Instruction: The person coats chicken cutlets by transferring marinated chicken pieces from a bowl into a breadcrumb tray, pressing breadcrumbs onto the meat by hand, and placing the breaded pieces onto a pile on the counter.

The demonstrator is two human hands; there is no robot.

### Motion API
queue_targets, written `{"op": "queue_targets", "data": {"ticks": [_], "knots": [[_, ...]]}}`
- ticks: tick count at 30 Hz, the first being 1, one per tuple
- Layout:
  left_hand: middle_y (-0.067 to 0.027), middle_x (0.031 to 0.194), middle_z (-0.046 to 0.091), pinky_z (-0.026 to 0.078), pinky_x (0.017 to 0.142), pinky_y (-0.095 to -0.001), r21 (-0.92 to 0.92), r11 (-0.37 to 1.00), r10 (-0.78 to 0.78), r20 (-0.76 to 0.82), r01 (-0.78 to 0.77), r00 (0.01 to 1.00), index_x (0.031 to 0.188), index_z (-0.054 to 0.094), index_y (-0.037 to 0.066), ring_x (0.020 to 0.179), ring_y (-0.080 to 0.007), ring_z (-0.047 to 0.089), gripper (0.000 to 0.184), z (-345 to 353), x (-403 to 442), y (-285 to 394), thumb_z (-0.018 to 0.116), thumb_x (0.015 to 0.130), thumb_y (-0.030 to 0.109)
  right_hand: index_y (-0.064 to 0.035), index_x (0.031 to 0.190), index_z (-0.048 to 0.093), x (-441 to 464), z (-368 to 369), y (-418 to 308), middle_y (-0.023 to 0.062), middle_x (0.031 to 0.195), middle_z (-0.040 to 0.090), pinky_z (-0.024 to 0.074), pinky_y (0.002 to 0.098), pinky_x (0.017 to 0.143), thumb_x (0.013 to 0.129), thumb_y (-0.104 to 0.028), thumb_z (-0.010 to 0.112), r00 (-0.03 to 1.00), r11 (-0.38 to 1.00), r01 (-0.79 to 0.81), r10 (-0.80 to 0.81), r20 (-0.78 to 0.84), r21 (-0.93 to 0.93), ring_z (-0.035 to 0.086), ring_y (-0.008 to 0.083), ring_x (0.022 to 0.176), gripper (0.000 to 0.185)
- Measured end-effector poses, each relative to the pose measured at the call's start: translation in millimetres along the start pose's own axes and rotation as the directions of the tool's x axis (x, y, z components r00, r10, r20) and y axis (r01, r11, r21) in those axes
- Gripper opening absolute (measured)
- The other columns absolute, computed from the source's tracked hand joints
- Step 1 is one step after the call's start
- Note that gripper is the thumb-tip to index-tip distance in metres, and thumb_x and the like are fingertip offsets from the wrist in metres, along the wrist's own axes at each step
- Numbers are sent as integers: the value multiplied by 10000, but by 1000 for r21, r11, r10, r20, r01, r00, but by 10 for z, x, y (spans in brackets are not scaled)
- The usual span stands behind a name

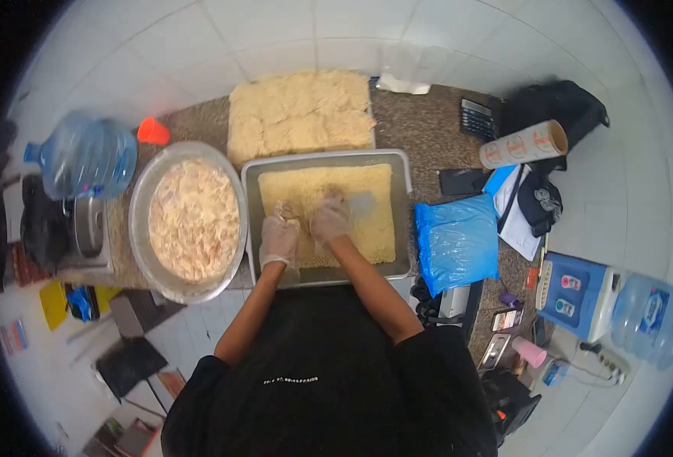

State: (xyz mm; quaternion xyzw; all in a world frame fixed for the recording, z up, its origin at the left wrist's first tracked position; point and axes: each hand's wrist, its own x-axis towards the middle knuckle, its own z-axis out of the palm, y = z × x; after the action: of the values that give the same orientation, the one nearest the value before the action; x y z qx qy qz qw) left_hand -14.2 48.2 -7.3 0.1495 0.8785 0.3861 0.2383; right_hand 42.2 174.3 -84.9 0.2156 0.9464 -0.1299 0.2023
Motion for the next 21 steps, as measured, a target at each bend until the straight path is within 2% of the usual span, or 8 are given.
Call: {"op": "queue_targets", "data": {"ticks": [1, 3, 6, 9, 12, 15, 18, 21], "knots": [[-218, 1172, 594, 428, 962, -350, 41, 994, -106, 38, 104, 994, 1268, 513, 9, 1110, -322, 575, 474, -134, -69, -20, 523, 800, 81, 75, 1405, 336, -5, 58, -43, 256, 1444, 372, 193, 484, 1143, 840, -338, 508, 977, 994, 101, -90, -194, 44, 322, 385, 1364, 721], [-238, 1153, 583, 426, 943, -395, -169, 985, -9, -169, -20, 986, 1254, 525, 3, 1097, -373, 553, 463, -176, -158, -213, 554, 807, 123, 34, 1431, 322, 48, 40, -91, 247, 1483, 321, 185, 515, 1137, 852, -349, 497, 795, 947, 309, -209, -570, 84, 294, 376, 1387, 716], [-266, 1129, 567, 424, 923, -426, -212, 970, 61, -270, -121, 961, 1241, 529, -11, 1073, -408, 538, 466, -85, -274, -442, 573, 815, 172, -153, 1498, 261, -108, -2, -364, 247, 1499, 285, 175, 605, 1105, 869, -389, 476, 869, 917, 341, -392, -302, -208, 251, 424, 1394, 705], [-245, 1152, 583, 435, 925, -400, -98, 994, 26, -211, -48, 977, 1254, 520, 6, 1079, -380, 563, 466, -107, -251, -499, 554, 812, 150, -233, 1479, 318, -7, -43, -280, 232, 1517, 266, 155, 633, 1090, 876, -358, 472, 853, 874, 474, -485, -193, -106, 286, 373, 1387, 635], [-227, 1163, 597, 435, 935, -392, 51, 997, -52, -151, 61, 987, 1261, 525, 32, 1085, -367, 576, 462, -117, -163, -279, 541, 811, 136, -258, 1454, 365, 31, -456, -421, 211, 1493, 325, 214, 546, 1106, 871, -392, 500, 938, 934, 337, -343, -40, -116, 330, 354, 1355, 613], [-221, 1157, 602, 431, 937, -398, 10, 995, 95, -216, -95, 972, 1254, 533, 41, 1078, -371, 578, 449, -57, -98, -412, 535, 815, 136, -193, 1408, 436, 675, 29, 94, 211, 1419, 424, 303, 449, 1084, 850, -437, 545, 691, 674, 722, -715, -109, 155, 416, 341, 1289, 619], [-206, 1140, 614, 431, 940, -385, -21, 991, 123, -235, -132, 964, 1232, 552, 40, 1077, -358, 583, 427, -175, -80, -371, 522, 814, 119, -133, 1345, 499, 485, -53, 248, 202, 1322, 512, 377, 384, 1029, 821, -450, 596, 816, 785, 545, -416, 401, -295, 485, 319, 1225, 620], [-202, 1127, 622, 430, 945, -372, -82, 988, 115, -175, -131, 978, 1201, 578, 34, 1085, -344, 583, 402, -189, -99, -396, 518, 810, 105, -81, 1272, 548, 183, -122, 466, 201, 1244, 555, 429, 427, 960, 813, -398, 621, 745, 786, 570, -617, 254, 239, 558, 341, 1111, 563]]}}
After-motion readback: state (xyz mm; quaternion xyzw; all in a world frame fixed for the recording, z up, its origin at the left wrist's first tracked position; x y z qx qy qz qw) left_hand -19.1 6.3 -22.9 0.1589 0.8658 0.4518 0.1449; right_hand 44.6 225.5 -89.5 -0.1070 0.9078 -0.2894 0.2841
